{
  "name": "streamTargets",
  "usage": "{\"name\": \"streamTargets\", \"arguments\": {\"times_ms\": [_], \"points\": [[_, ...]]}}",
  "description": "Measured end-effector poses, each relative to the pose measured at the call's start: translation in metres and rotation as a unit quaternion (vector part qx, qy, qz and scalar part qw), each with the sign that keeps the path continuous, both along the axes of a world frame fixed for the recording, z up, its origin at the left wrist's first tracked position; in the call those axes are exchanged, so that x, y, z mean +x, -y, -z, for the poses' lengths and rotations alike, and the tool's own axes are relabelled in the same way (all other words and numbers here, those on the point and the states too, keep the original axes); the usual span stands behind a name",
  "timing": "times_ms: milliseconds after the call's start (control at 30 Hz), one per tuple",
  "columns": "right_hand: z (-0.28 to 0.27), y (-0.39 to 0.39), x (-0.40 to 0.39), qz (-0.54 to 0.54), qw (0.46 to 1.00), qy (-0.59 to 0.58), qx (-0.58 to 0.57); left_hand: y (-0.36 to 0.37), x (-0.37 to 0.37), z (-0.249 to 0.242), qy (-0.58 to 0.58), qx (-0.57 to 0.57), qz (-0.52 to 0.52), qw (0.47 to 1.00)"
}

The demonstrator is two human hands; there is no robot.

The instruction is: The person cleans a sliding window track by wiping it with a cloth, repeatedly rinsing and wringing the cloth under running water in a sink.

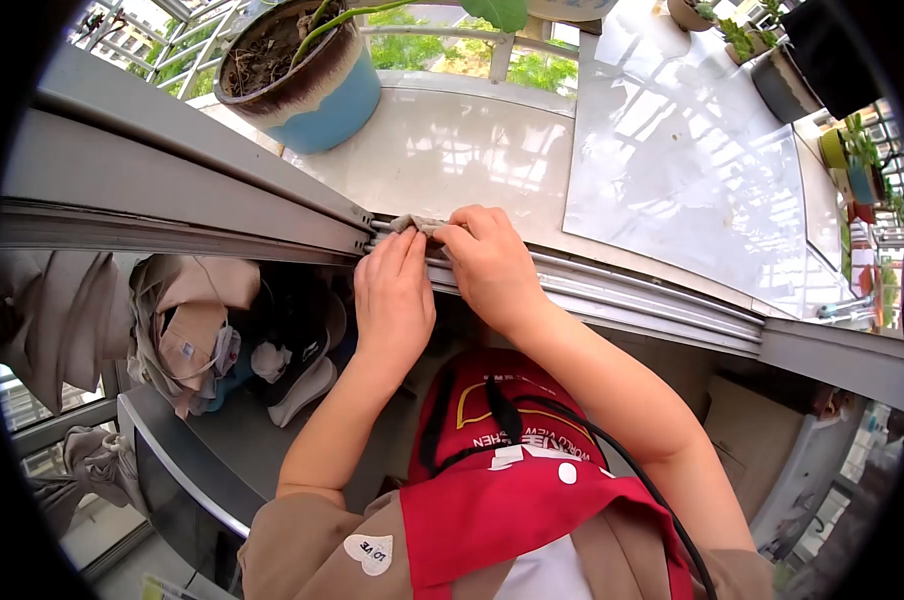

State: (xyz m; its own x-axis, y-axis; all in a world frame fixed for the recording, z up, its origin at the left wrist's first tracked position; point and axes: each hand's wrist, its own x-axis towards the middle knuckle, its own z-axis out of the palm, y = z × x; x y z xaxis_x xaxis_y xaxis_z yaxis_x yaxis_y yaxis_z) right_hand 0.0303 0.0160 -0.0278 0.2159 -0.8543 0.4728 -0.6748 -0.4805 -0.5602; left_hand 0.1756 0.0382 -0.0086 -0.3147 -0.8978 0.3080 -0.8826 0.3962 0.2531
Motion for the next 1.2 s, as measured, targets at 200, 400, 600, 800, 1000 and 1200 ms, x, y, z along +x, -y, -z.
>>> {"name": "streamTargets", "arguments": {"times_ms": [200, 400, 600, 800, 1000, 1200], "points": [[-0.006, 0.000, 0.002, 0.034, 0.991, -0.122, 0.042, 0.015, -0.007, -0.007, 0.044, 0.025, -0.026, 0.998], [-0.012, -0.005, -0.008, 0.011, 0.984, -0.164, 0.067, 0.032, -0.011, -0.016, 0.087, 0.039, 0.038, 0.995], [-0.016, -0.034, -0.072, 0.066, 0.977, -0.179, 0.095, 0.017, -0.075, -0.009, 0.063, 0.001, 0.124, 0.990], [-0.032, -0.081, -0.173, 0.090, 0.970, -0.189, 0.127, -0.020, -0.175, -0.002, 0.118, 0.016, 0.172, 0.978], [-0.037, -0.117, -0.252, 0.182, 0.949, -0.201, 0.161, -0.052, -0.263, 0.001, 0.118, 0.023, 0.224, 0.967], [-0.044, -0.151, -0.315, 0.284, 0.912, -0.179, 0.236, -0.085, -0.349, 0.007, 0.136, 0.009, 0.247, 0.959]]}}
